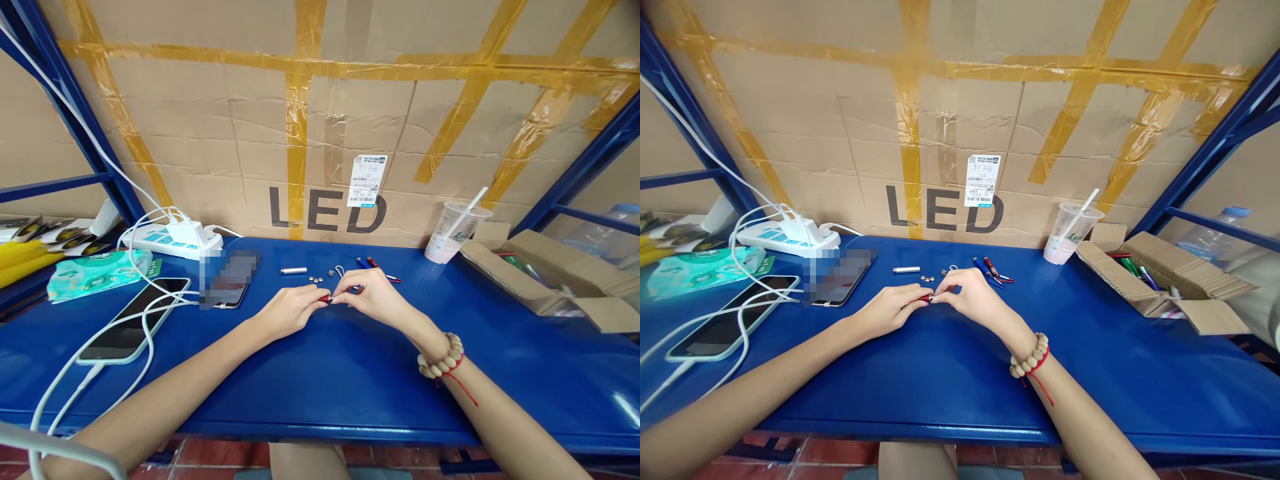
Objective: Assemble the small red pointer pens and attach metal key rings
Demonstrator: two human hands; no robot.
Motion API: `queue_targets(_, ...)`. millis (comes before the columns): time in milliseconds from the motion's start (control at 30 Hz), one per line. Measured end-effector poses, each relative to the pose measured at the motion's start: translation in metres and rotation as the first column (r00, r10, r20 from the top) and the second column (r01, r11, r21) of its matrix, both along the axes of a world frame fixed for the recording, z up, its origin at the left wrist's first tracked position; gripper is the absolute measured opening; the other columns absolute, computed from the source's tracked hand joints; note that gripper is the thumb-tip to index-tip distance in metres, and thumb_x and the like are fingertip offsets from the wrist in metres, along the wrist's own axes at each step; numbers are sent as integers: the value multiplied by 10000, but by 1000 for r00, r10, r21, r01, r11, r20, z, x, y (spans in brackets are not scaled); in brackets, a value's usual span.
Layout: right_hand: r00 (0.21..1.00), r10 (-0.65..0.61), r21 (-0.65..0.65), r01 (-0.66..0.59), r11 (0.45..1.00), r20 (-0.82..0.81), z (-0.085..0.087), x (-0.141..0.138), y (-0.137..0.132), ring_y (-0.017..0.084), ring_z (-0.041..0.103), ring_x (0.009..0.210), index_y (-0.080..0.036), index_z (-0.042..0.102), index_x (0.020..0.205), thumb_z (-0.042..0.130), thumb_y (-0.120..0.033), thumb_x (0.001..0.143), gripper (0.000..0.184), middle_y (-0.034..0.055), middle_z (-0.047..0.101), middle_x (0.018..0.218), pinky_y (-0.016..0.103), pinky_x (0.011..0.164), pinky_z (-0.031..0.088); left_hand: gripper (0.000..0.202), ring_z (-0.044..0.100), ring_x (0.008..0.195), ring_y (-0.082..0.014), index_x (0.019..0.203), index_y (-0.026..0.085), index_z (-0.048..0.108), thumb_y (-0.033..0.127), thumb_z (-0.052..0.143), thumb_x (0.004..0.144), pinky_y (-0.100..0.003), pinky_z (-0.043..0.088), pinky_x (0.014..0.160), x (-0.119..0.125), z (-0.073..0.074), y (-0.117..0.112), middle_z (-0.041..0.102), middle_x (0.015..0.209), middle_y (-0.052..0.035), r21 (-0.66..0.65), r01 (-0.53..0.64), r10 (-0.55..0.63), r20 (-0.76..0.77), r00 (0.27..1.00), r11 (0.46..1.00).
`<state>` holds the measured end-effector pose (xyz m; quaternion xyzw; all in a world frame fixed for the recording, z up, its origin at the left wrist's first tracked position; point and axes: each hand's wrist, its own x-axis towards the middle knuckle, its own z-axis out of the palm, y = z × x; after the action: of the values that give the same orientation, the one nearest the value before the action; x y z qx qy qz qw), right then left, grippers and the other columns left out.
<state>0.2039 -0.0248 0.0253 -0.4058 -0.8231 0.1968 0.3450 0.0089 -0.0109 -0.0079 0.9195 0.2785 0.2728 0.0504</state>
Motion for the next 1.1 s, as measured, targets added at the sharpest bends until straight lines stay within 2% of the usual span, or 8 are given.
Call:
queue_targets(100,994,-76,-62,72,996,-76,-6,-5,0,122,594,556,-148,654,625,652,-309,720,187,35,636,658,229,503,489,248,641,774,-156,1028,178,587,244,382,905,-237,504,666,1,-3,0,672,895,-51,59,-27,24,54,998,998)
queue_targets(267,947,-136,-444,-8,896,-292,-7,-9,-1,106,560,474,-117,611,613,731,-436,584,342,2,569,522,246,473,533,263,642,821,-170,1044,150,595,239,393,900,-254,506,698,2,-7,2,674,908,-79,152,-30,5,162,987,988)
queue_targets(467,939,-140,-473,-27,881,-315,-9,-6,4,95,565,509,-111,644,693,725,-458,581,374,4,584,557,204,432,526,243,615,840,-166,1050,204,570,267,398,889,-256,469,717,9,-3,2,659,971,-43,-216,-69,109,183,977,974)
queue_targets(667,965,-194,-360,120,925,-176,-7,5,12,102,569,481,-121,663,739,622,-527,683,412,37,630,631,213,412,501,216,531,622,-124,990,220,535,310,369,886,-227,395,608,13,5,-1,583,704,22,-442,-77,179,194,965,894)
queue_targets(767,938,-341,-82,345,935,62,0,26,16,135,604,561,-171,694,792,614,-502,708,351,49,677,737,229,465,474,206,482,575,-109,921,199,526,307,354,889,-222,374,599,14,7,-1,511,623,38,-498,-46,203,266,942,866)
queue_targets(867,799,-487,147,467,872,353,2,43,18,196,630,738,-237,714,806,674,-439,671,246,36,688,873,247,515,429,221,453,576,-102,864,181,505,317,333,896,-222,361,608,15,4,2,477,601,41,-563,-23,253,335,908,826)
queue_targets(967,715,-436,130,442,887,547,-1,47,20,214,624,832,-279,715,788,646,-366,713,134,8,680,931,245,511,381,246,431,571,-98,803,173,477,357,338,890,-221,345,580,15,-1,7,487,611,34,-657,14,300,363,882,754)
queue_targets(1100,745,-341,103,347,932,573,-8,39,23,180,626,816,-257,700,712,612,-240,729,92,-21,687,914,234,531,372,256,418,564,-93,732,176,420,396,400,860,-216,330,548,15,-1,6,495,629,31,-733,51,314,352,882,678)
